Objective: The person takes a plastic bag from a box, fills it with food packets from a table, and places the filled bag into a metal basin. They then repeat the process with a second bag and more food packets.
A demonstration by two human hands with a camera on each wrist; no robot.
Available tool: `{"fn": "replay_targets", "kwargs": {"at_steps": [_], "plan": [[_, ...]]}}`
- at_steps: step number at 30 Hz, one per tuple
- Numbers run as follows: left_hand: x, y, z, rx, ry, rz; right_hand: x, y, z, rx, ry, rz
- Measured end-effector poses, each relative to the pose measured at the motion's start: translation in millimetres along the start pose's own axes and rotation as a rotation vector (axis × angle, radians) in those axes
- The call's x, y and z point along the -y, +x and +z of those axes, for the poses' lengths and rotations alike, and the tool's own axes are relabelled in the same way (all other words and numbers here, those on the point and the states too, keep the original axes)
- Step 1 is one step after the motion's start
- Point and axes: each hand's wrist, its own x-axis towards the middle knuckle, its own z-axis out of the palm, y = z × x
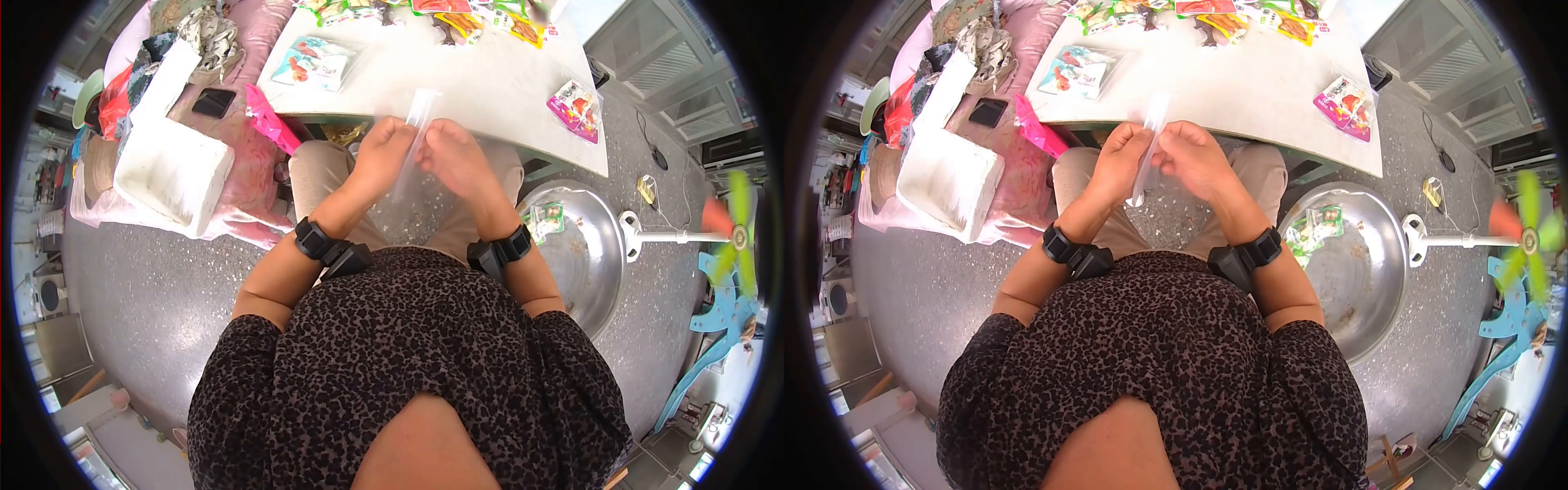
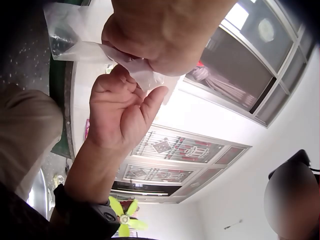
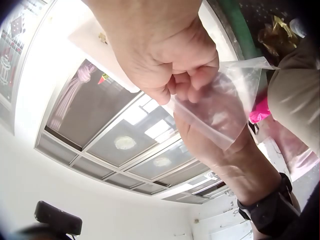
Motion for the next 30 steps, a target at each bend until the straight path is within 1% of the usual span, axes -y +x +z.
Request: {"fn": "replay_targets", "kwargs": {"at_steps": [2, 5, 11, 14, 17, 20, 23, 24, 27, 28, 30], "plan": [[-1, 0, 0, 0.002, 0.046, 0.019, 2, -2, 1, -0.011, -0.045, -0.012], [0, -1, 1, -0.023, 0.085, -0.002, 3, -3, 4, -0.065, -0.101, 0.006], [2, 0, 3, -0.019, 0.060, -0.030, 0, -1, -1, -0.048, -0.064, 0.012], [10, 2, 1, -0.034, 0.148, 0.057, -1, -1, -2, -0.065, -0.121, 0.001], [14, 4, -2, -0.042, 0.358, 0.137, 1, -2, 1, -0.116, -0.178, 0.014], [20, 7, -3, -0.158, 0.448, 0.373, 3, -2, 1, -0.229, -0.231, 0.028], [1, -1, -5, -0.207, 0.917, 0.846, 1, -1, -2, -0.185, -0.217, -0.047], [-2, -2, -3, -0.138, 0.947, 0.924, 2, -1, 0, -0.170, -0.203, -0.074], [-16, -11, 4, -0.012, 0.935, 0.588, 7, 1, 2, -0.054, -0.222, -0.130], [-18, -9, 3, 0.015, 0.925, 0.537, 9, 4, 2, -0.056, -0.244, -0.114], [-20, -5, 1, 0.034, 0.809, 0.536, 17, 4, 6, -0.055, -0.256, -0.089]]}}
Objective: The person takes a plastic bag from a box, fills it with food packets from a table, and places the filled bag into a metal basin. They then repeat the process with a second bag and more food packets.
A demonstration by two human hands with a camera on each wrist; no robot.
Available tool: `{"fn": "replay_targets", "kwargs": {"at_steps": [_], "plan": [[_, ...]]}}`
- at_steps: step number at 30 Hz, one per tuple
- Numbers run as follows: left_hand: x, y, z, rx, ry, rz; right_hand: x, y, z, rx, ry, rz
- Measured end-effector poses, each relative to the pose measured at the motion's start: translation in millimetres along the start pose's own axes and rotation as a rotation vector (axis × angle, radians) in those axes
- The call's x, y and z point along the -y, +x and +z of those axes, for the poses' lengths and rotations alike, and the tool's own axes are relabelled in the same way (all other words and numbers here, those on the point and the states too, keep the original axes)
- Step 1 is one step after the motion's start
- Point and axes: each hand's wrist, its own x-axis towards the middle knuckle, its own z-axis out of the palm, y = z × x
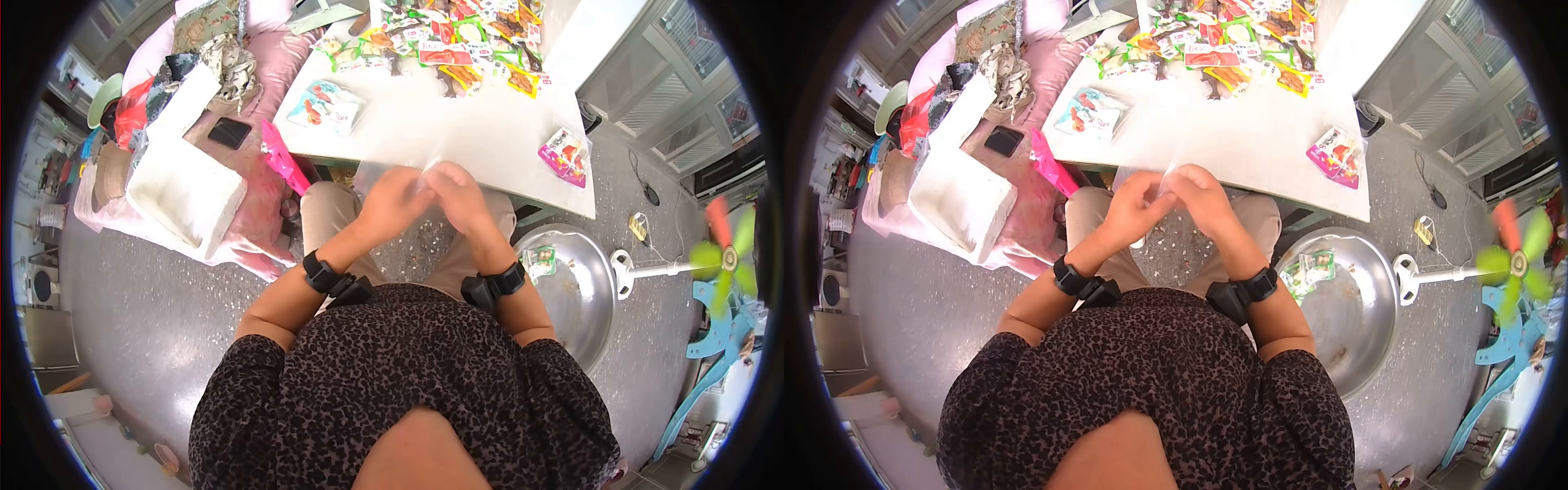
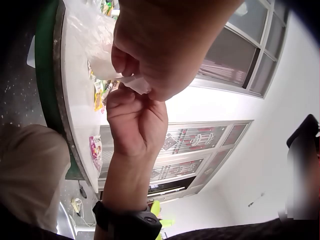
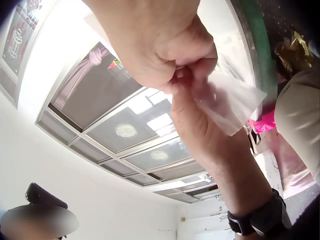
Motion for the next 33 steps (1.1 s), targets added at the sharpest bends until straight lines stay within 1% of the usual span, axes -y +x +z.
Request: {"fn": "replay_targets", "kwargs": {"at_steps": [1, 4, 7, 10, 11, 13, 16, 19, 22, 25, 28, 31, 33], "plan": [[2, 1, 0, -0.003, -0.059, -0.003, 5, 0, 1, 0.000, -0.005, 0.016], [9, 4, 4, 0.017, -0.533, -0.157, 20, 2, -1, 0.053, -0.137, -0.012], [4, 11, -5, 0.043, -0.358, -0.213, 25, 8, -6, 0.070, -0.247, -0.038], [7, 23, -15, -0.193, 0.175, 0.017, 32, 20, -9, 0.030, -0.369, -0.028], [8, 30, -25, -0.245, 0.289, 0.140, 33, 26, -10, -0.011, -0.359, -0.027], [-6, 45, -47, -0.274, 0.595, 0.232, 32, 41, -11, -0.090, -0.338, -0.025], [-12, 66, -62, -0.393, 0.741, 0.480, 24, 68, -8, -0.169, -0.274, -0.048], [3, 79, -51, -0.228, 0.822, 0.465, 12, 94, -16, -0.164, -0.311, -0.040], [49, 92, -22, -0.059, 0.906, 0.311, -18, 133, -56, -0.151, -0.697, -0.120], [88, 100, 12, 0.108, 0.911, 0.066, -28, 162, -90, -0.298, -1.008, -0.269], [118, 95, 44, 0.122, 0.778, -0.080, -34, 194, -124, -0.397, -1.185, -0.273], [133, 91, 60, 0.063, 0.718, -0.037, -33, 217, -136, -0.463, -1.476, -0.327], [139, 93, 63, 0.031, 0.676, 0.028, -34, 224, -137, -0.464, -1.629, -0.327]]}}
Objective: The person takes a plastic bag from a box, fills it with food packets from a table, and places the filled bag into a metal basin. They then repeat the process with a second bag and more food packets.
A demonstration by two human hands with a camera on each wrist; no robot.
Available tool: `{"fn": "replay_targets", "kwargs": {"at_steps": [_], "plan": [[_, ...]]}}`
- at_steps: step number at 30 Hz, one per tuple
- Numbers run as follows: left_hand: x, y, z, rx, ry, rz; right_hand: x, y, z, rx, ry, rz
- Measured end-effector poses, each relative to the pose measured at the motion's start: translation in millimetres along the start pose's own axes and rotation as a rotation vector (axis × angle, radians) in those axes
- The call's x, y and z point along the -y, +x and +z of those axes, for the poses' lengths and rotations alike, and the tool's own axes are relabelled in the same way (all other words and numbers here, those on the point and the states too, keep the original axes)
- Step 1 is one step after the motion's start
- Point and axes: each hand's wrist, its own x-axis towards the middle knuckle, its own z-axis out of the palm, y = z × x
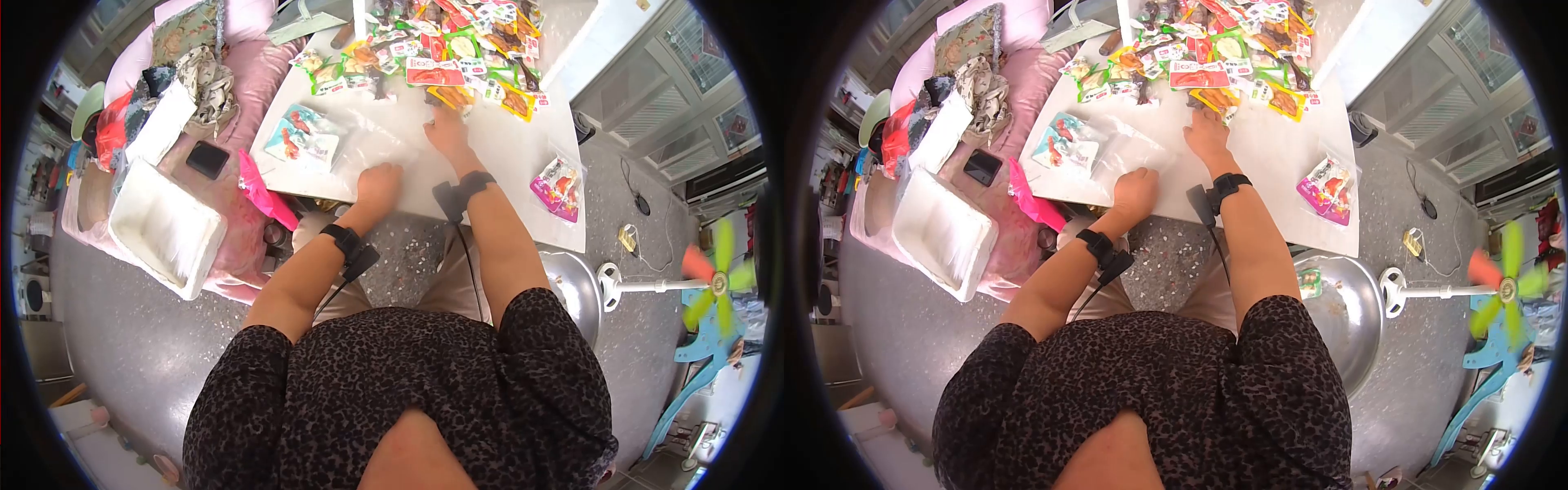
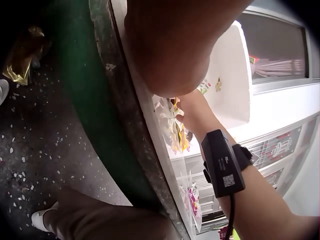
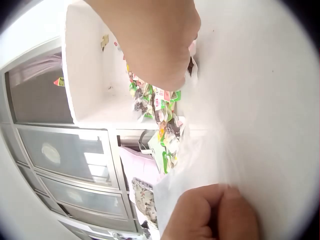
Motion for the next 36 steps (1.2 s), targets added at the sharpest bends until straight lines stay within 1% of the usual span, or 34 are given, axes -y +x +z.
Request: {"fn": "replay_targets", "kwargs": {"at_steps": [1, 4, 5, 7, 10, 13, 16, 17, 19, 22, 24, 25, 26, 28, 31, 34, 36], "plan": [[1, -1, 1, -0.026, -0.021, 0.023, 0, 2, 1, 0.003, -0.074, -0.022], [0, -1, -5, -0.054, -0.069, 0.026, 1, -7, -4, 0.050, -0.138, -0.057], [0, -1, -6, -0.064, -0.071, 0.017, 1, -10, -7, 0.123, -0.115, -0.040], [-1, -3, -6, -0.073, -0.074, 0.004, 5, -23, -22, 0.270, -0.067, 0.004], [-1, -3, -6, -0.094, -0.004, 0.007, 16, -54, -54, 0.349, -0.117, 0.024], [-1, -3, -4, -0.127, -0.020, 0.019, 24, -89, -77, 0.382, -0.123, -0.021], [0, -4, -2, -0.139, -0.029, 0.009, 35, -104, -101, 0.553, 0.166, -0.020], [0, -5, -1, -0.139, -0.054, 0.013, 31, -105, -100, 0.518, 0.197, 0.002], [1, -5, -1, -0.144, -0.100, 0.022, 17, -95, -94, 0.442, 0.257, 0.040], [2, -5, 1, -0.150, -0.103, 0.020, 5, -55, -86, 0.298, 0.302, 0.062], [2, -5, 4, -0.138, -0.107, -0.001, -16, -23, -55, 0.217, 0.292, -0.078], [2, -4, 3, -0.134, -0.106, -0.014, -14, -12, -50, 0.176, 0.288, -0.152], [3, -3, 2, -0.126, -0.087, -0.010, -14, -4, -46, 0.226, 0.193, -0.139], [1, -4, -1, -0.104, -0.054, -0.004, 3, 8, -57, 0.330, -0.001, -0.106], [1, -4, -4, -0.094, -0.104, -0.017, 4, 24, -48, 0.672, -0.041, -0.003], [-1, -4, -7, -0.086, -0.094, -0.011, -4, 24, -46, 0.712, 0.003, -0.077], [-1, -5, -6, -0.075, -0.091, -0.018, -6, 20, -51, 0.718, 0.011, -0.036]]}}
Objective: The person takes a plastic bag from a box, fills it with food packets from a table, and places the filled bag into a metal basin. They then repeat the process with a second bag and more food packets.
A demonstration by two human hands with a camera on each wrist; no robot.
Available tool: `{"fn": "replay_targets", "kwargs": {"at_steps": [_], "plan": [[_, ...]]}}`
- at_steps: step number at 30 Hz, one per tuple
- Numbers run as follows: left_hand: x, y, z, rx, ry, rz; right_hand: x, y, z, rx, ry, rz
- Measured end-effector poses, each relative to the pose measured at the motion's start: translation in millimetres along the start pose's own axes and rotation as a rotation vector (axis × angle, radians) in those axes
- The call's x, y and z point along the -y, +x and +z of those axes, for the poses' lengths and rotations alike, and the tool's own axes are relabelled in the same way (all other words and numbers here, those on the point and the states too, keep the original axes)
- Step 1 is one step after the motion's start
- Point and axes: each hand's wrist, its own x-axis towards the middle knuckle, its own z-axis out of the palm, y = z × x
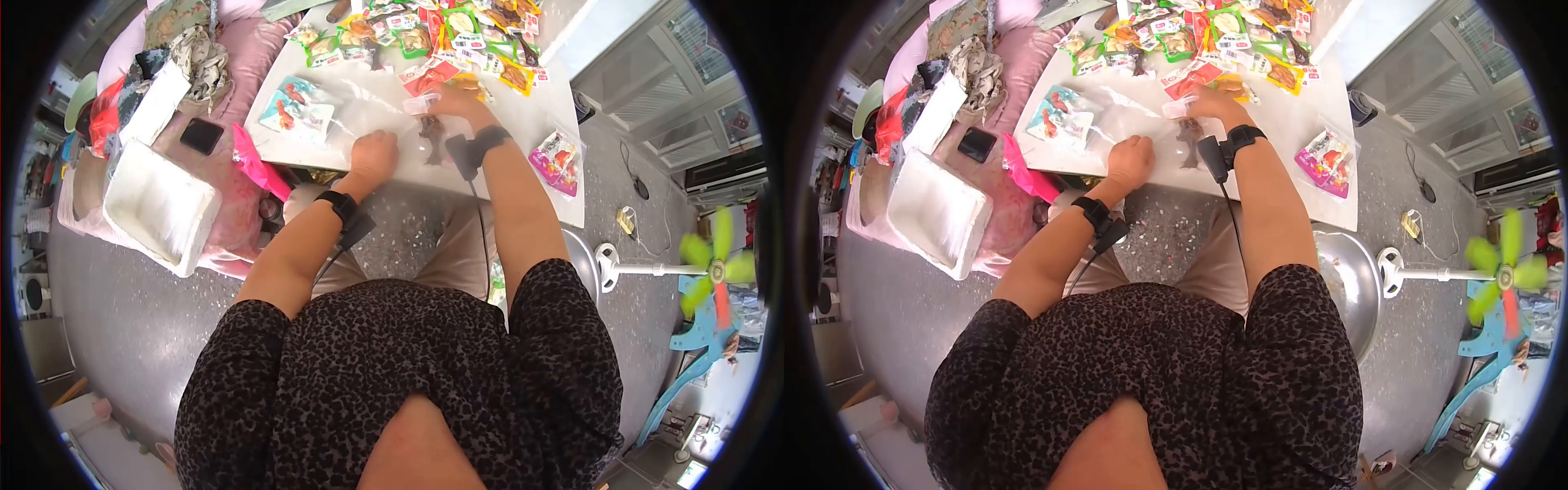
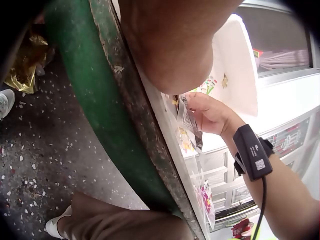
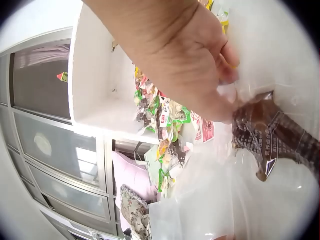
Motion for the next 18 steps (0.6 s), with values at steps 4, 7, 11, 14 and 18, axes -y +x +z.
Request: {"fn": "replay_targets", "kwargs": {"at_steps": [4, 7, 11, 14, 18], "plan": [[1, 1, 0, -0.023, -0.030, 0.002, 5, -18, -1, 0.080, 0.427, 0.147], [2, 1, 2, -0.020, -0.022, 0.008, -13, -26, 6, 0.099, 0.771, 0.073], [7, 0, 8, -0.030, 0.004, 0.023, -45, -60, 26, 0.003, 1.024, 0.031], [0, 3, 6, 0.011, 0.027, -0.028, -40, -110, 36, -0.057, 1.405, 0.247], [-5, 6, 4, 0.095, -0.028, -0.142, -36, -155, 51, -0.264, 1.677, 0.256]]}}
